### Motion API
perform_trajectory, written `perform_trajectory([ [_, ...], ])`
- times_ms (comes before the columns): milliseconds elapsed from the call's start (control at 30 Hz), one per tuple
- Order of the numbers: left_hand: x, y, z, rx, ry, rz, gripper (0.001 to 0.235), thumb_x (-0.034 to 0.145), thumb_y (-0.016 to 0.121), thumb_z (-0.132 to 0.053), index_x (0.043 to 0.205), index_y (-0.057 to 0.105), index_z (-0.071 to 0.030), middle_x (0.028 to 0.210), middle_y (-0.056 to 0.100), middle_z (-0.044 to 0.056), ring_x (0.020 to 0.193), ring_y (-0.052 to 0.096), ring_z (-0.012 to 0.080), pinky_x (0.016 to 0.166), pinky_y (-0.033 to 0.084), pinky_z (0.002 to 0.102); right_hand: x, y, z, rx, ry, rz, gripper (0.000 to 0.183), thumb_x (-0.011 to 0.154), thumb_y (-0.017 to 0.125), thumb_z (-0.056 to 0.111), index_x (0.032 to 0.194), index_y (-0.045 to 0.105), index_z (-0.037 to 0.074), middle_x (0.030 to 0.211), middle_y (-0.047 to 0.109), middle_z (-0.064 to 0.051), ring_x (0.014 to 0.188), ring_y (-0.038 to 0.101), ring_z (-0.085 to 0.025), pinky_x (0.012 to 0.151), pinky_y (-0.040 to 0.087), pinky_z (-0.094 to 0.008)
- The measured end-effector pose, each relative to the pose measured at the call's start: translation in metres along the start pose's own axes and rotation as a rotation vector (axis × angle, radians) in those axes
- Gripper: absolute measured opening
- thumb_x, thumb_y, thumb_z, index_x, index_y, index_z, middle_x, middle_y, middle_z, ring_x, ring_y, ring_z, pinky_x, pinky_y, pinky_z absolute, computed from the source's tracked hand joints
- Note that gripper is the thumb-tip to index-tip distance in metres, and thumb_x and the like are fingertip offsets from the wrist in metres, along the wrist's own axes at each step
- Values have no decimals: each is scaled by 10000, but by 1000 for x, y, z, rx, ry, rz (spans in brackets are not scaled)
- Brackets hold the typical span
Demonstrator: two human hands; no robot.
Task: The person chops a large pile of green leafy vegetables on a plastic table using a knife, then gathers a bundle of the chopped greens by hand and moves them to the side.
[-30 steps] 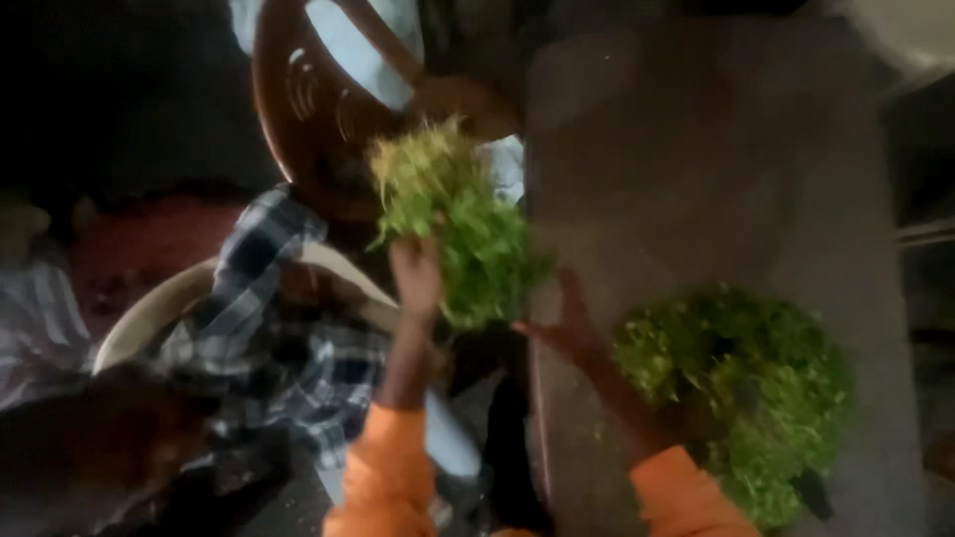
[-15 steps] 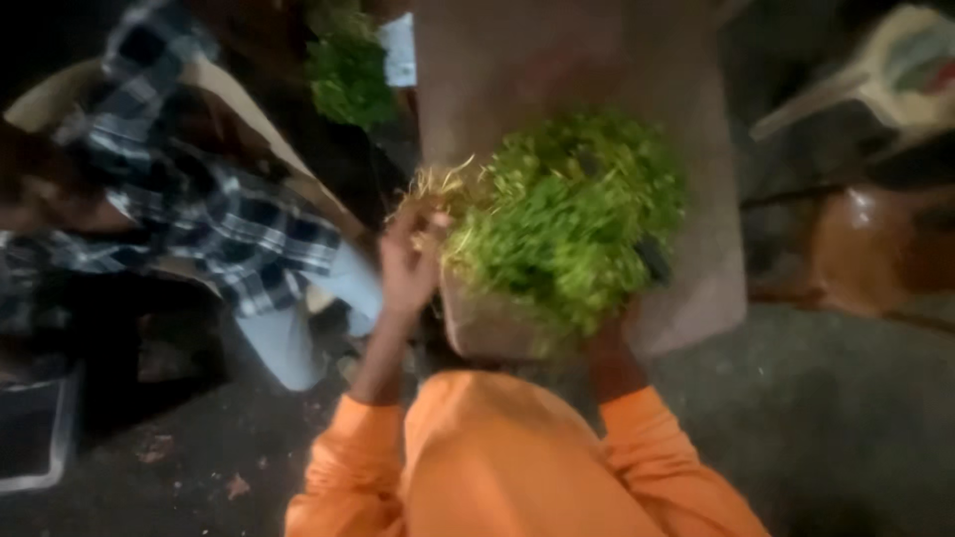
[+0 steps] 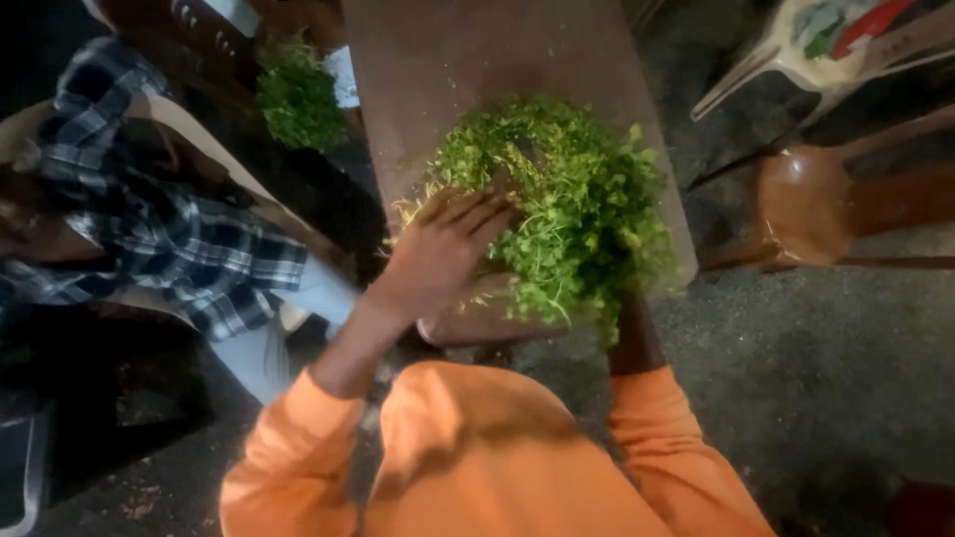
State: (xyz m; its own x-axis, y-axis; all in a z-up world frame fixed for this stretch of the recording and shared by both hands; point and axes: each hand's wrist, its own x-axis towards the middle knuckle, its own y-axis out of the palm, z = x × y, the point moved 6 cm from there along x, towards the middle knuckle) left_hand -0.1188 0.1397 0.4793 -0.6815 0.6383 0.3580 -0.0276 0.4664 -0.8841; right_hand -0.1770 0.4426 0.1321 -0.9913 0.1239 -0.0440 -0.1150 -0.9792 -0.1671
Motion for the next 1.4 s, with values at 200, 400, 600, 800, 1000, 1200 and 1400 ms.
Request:
perform_trajectory([
  [200,-4,5,48,-44,-137,245,718,867,721,-544,1403,551,-97,1393,578,142,1324,520,363,1113,397,556,2,5,3,11,7,-29,873,875,789,476,1546,436,44,1619,354,-170,1479,359,-376,1193,326,-495],
  [400,-16,-35,81,-141,-49,-205,661,915,807,-357,1439,527,-65,1462,547,165,1372,519,367,1147,458,489,36,13,29,16,-16,-80,867,877,787,476,1541,439,42,1609,364,-174,1470,369,-376,1188,333,-494],
  [600,-44,-32,121,-101,-354,-313,755,763,866,-429,1304,536,-18,1058,622,178,950,621,349,810,528,466,52,15,42,38,-30,-139,862,879,786,477,1537,441,39,1600,374,-178,1460,379,-375,1183,339,-493],
  [800,-58,1,166,-264,-321,-171,176,946,774,-191,874,707,-45,726,675,118,629,683,287,590,527,396,71,5,62,73,-70,-184,857,880,785,477,1532,444,37,1590,384,-182,1451,389,-375,1178,346,-492],
  [1000,-81,-9,211,-469,-389,-257,160,1041,688,-120,948,710,8,779,699,136,650,668,232,598,520,361,93,-15,79,110,-118,-223,852,882,784,477,1527,447,34,1581,394,-186,1442,399,-374,1173,352,-491],
  [1200,-49,5,176,-434,-59,-388,416,893,770,-154,1184,634,111,1136,644,270,964,648,353,772,560,380,90,-22,76,121,-105,-220,847,884,783,477,1523,449,32,1571,405,-190,1433,409,-374,1168,359,-491],
  [1400,-48,116,192,-662,-444,32,290,1088,672,-273,1034,687,12,768,598,89,714,580,206,653,495,317,78,-31,72,131,-102,-240,842,886,782,478,1518,452,29,1562,415,-194,1424,419,-374,1163,365,-490],
])
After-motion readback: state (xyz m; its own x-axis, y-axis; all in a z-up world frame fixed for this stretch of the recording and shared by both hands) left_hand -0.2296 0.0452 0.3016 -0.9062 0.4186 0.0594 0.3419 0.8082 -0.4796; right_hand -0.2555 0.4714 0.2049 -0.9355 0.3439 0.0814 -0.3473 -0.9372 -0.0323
